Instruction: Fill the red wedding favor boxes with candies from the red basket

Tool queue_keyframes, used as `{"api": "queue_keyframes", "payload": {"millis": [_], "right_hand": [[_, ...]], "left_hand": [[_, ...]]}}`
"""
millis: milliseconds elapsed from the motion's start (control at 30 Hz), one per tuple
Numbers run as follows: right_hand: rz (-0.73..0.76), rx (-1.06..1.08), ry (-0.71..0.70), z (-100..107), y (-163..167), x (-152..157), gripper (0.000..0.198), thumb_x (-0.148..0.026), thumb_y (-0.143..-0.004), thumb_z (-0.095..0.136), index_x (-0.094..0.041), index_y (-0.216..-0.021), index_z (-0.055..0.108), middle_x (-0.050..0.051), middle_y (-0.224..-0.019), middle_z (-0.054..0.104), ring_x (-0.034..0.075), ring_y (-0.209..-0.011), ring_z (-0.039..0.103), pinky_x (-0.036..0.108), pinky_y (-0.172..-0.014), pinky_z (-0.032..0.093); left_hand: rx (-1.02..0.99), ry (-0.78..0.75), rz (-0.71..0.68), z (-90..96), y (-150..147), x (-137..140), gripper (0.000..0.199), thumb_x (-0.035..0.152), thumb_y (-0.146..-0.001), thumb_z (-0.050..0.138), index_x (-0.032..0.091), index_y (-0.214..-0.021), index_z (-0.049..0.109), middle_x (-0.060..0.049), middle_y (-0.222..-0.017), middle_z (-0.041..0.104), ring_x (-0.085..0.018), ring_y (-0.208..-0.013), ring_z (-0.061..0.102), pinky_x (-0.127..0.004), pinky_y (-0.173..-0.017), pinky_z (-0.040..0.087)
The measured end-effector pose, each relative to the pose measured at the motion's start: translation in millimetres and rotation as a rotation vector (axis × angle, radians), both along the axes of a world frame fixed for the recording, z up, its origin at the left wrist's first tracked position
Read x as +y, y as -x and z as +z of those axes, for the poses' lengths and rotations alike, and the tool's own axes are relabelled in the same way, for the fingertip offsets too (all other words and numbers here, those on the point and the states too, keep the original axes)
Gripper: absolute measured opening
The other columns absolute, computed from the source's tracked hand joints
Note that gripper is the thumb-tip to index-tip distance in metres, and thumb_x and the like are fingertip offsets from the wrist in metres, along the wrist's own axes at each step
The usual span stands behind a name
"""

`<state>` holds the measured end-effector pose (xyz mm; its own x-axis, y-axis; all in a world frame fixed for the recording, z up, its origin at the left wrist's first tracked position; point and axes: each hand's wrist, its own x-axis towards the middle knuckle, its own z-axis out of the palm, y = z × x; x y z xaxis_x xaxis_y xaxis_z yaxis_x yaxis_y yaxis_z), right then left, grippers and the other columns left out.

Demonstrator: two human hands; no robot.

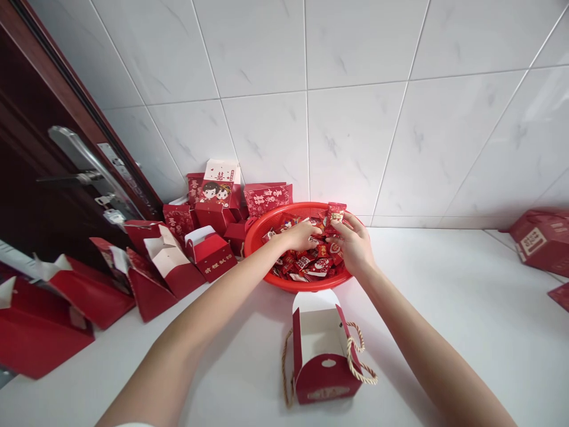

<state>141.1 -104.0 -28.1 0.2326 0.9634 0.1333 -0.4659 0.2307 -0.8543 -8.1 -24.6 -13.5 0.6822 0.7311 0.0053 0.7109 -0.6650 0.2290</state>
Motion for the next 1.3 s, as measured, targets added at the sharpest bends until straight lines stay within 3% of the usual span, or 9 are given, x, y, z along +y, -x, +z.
{"api": "queue_keyframes", "payload": {"millis": [333, 533, 700, 800, 1033, 1167, 1300], "right_hand": [[0.101, 0.068, 0.012, 8.4, -9.9, 3.7, 0.02, -0.024, -0.062, 0.081, -0.021, -0.076, 0.067, -0.001, -0.076, 0.072, 0.016, -0.071, 0.07, 0.029, -0.066, 0.062], [-0.029, 0.107, 0.019, 19.3, -33.5, 9.4, 0.011, -0.017, -0.063, 0.074, -0.02, -0.069, 0.064, -0.001, -0.073, 0.07, 0.017, -0.072, 0.068, 0.028, -0.062, 0.062], [-0.059, 0.09, 0.026, 13.1, -32.6, 13.7, 0.01, -0.02, -0.063, 0.072, -0.02, -0.071, 0.065, -0.001, -0.072, 0.069, 0.016, -0.07, 0.065, 0.027, -0.057, 0.059], [-0.066, 0.091, 0.004, 7.5, -28.4, 16.0, 0.013, -0.021, -0.062, 0.073, -0.021, -0.069, 0.062, -0.003, -0.07, 0.066, 0.015, -0.069, 0.063, 0.027, -0.056, 0.059], [-0.049, 0.061, -0.045, 4.2, -30.6, 17.3, 0.016, -0.024, -0.06, 0.076, -0.023, -0.07, 0.064, -0.002, -0.073, 0.066, 0.017, -0.074, 0.064, 0.029, -0.063, 0.059], [-0.021, 0.049, -0.038, 5.1, -33.8, 16.6, 0.017, -0.025, -0.059, 0.078, -0.023, -0.07, 0.066, -0.001, -0.075, 0.07, 0.018, -0.075, 0.067, 0.032, -0.071, 0.059], [0.026, 0.021, -0.033, 5.3, -35.7, 15.1, 0.021, -0.027, -0.059, 0.082, -0.022, -0.077, 0.072, 0.001, -0.082, 0.075, 0.02, -0.079, 0.07, 0.034, -0.079, 0.058]], "left_hand": [[-0.031, -0.027, -0.058, -9.0, 7.3, 0.0, 0.023, 0.022, -0.087, 0.063, 0.021, -0.106, 0.075, -0.008, -0.104, 0.069, -0.028, -0.105, 0.064, -0.037, -0.096, 0.05], [-0.08, -0.087, -0.073, -5.1, 3.8, -7.4, 0.033, 0.016, -0.084, 0.061, 0.02, -0.113, 0.075, -0.01, -0.115, 0.066, -0.027, -0.111, 0.063, -0.038, -0.102, 0.048], [-0.058, -0.03, -0.206, -4.8, -7.8, -20.0, 0.058, 0.024, -0.081, 0.068, 0.023, -0.138, 0.061, -0.012, -0.131, 0.06, -0.031, -0.12, 0.06, -0.04, -0.1, 0.049], [0.006, 0.004, -0.239, -5.3, -11.4, -25.0, 0.058, 0.022, -0.084, 0.062, 0.024, -0.141, 0.057, -0.012, -0.14, 0.056, -0.031, -0.127, 0.057, -0.038, -0.097, 0.05], [-0.098, 0.046, -0.168, -3.0, -9.6, -21.1, 0.041, 0.025, -0.076, 0.073, 0.016, -0.115, 0.067, -0.008, -0.109, 0.07, -0.027, -0.099, 0.067, -0.034, -0.085, 0.052], [-0.235, -0.011, -0.052, 0.7, -2.2, -17.7, 0.042, 0.031, -0.072, 0.079, 0.017, -0.111, 0.07, -0.008, -0.11, 0.069, -0.028, -0.101, 0.066, -0.036, -0.09, 0.051], [-0.501, -0.029, 0.085, 3.3, 8.2, -11.2, 0.045, 0.026, -0.07, 0.08, 0.017, -0.113, 0.072, -0.009, -0.114, 0.068, -0.027, -0.106, 0.066, -0.036, -0.094, 0.051]]}}
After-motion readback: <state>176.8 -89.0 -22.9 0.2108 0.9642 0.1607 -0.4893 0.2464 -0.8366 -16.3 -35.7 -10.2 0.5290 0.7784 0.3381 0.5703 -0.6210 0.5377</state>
